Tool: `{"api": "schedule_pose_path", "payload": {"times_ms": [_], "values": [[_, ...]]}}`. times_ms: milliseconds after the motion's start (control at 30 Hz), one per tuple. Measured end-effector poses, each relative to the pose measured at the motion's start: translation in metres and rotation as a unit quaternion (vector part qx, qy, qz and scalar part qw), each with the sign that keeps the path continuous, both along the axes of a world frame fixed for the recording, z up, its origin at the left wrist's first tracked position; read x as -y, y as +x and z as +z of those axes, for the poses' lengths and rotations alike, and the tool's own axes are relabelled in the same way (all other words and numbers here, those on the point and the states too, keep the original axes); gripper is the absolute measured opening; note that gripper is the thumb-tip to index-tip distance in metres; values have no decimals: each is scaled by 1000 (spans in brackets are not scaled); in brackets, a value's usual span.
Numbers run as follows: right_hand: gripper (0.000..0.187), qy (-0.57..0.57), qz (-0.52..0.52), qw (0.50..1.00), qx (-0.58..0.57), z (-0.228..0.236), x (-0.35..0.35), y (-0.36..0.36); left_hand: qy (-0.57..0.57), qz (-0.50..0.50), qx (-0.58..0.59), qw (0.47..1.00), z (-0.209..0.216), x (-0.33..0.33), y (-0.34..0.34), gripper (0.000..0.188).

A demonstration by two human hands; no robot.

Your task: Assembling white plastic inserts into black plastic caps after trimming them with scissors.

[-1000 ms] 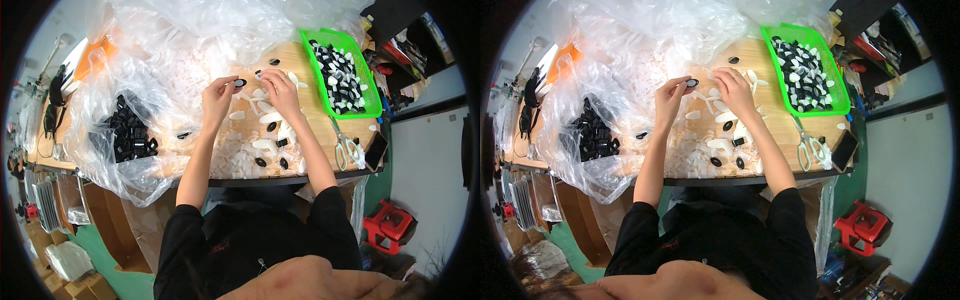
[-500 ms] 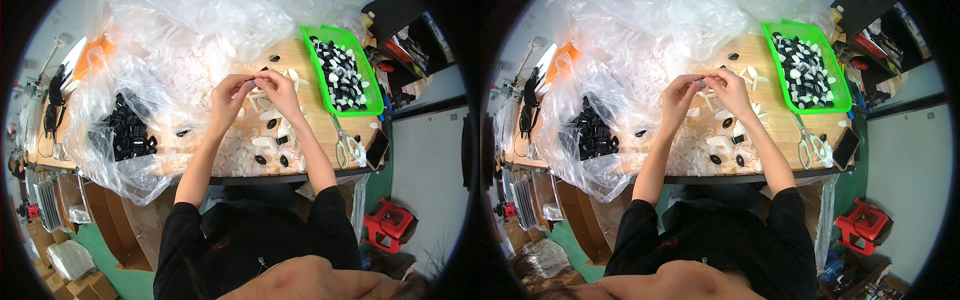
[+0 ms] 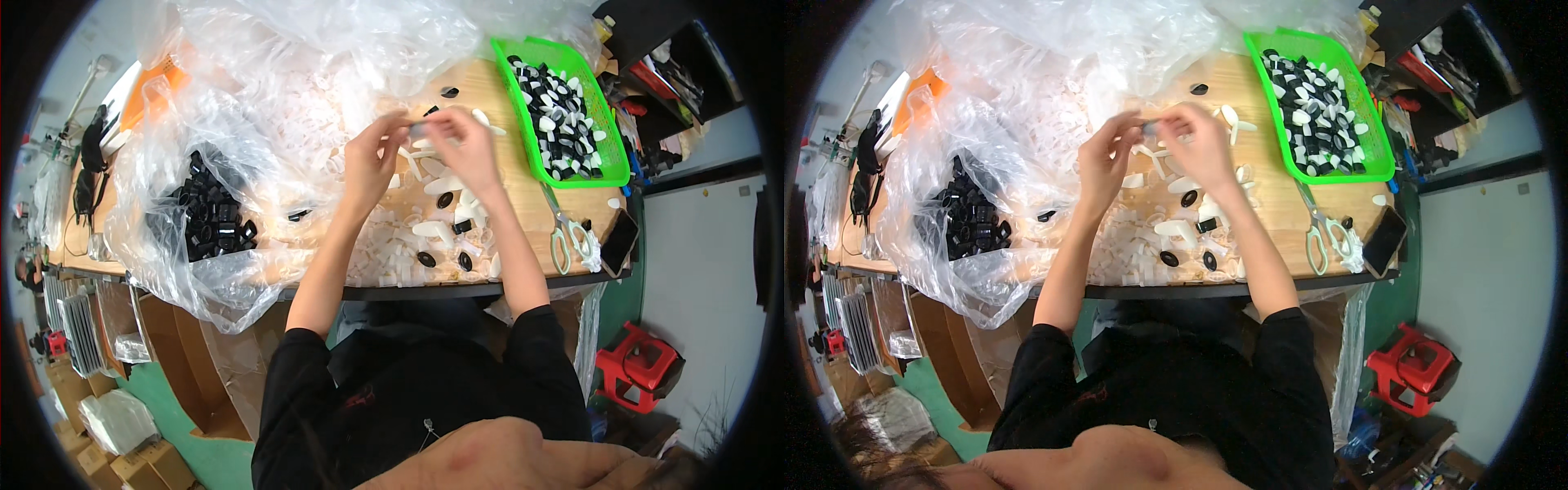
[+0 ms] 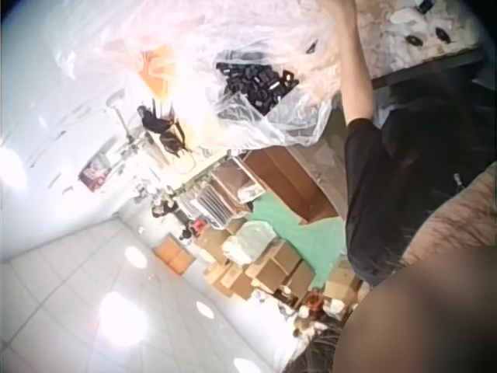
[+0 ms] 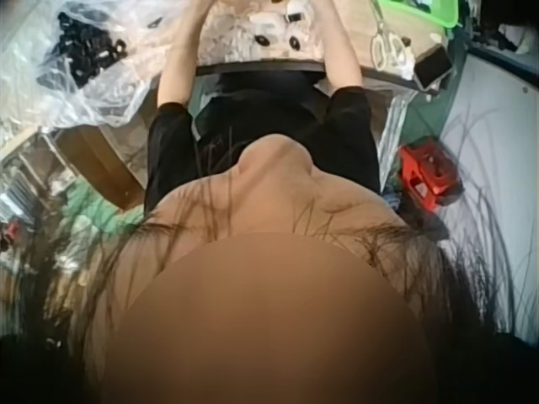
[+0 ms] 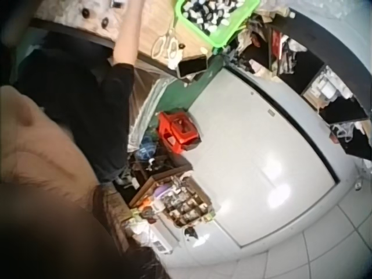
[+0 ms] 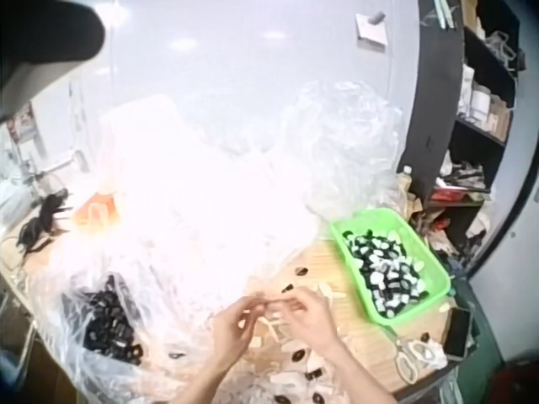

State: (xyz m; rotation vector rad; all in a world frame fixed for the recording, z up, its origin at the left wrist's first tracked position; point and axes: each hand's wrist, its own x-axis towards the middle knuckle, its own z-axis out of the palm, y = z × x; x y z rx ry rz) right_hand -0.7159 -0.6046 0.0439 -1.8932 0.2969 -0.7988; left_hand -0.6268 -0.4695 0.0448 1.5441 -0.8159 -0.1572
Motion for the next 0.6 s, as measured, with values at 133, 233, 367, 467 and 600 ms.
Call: {"api": "schedule_pose_path", "payload": {"times_ms": [133, 233, 367, 467, 600], "values": [[13, -202, -269, 941, 30, 24, 61, -35, 16, 69, 105, 992, -8, -10, 20, 8], [16, -343, -415, 842, -37, 18, 93, -64, 101, 68, 272, 955, -15, -13, 32, 14], [18, -329, -302, 892, -67, -6, 99, -60, 150, 185, 278, 931, -14, -44, 73, 26], [23, -235, -135, 960, -75, -21, 54, -26, 214, 190, 263, 921, -20, -67, 88, 19], [25, -282, -9, 956, -83, -48, 23, -1, 324, 213, 324, 863, -35, -60, 78, 15]]}}
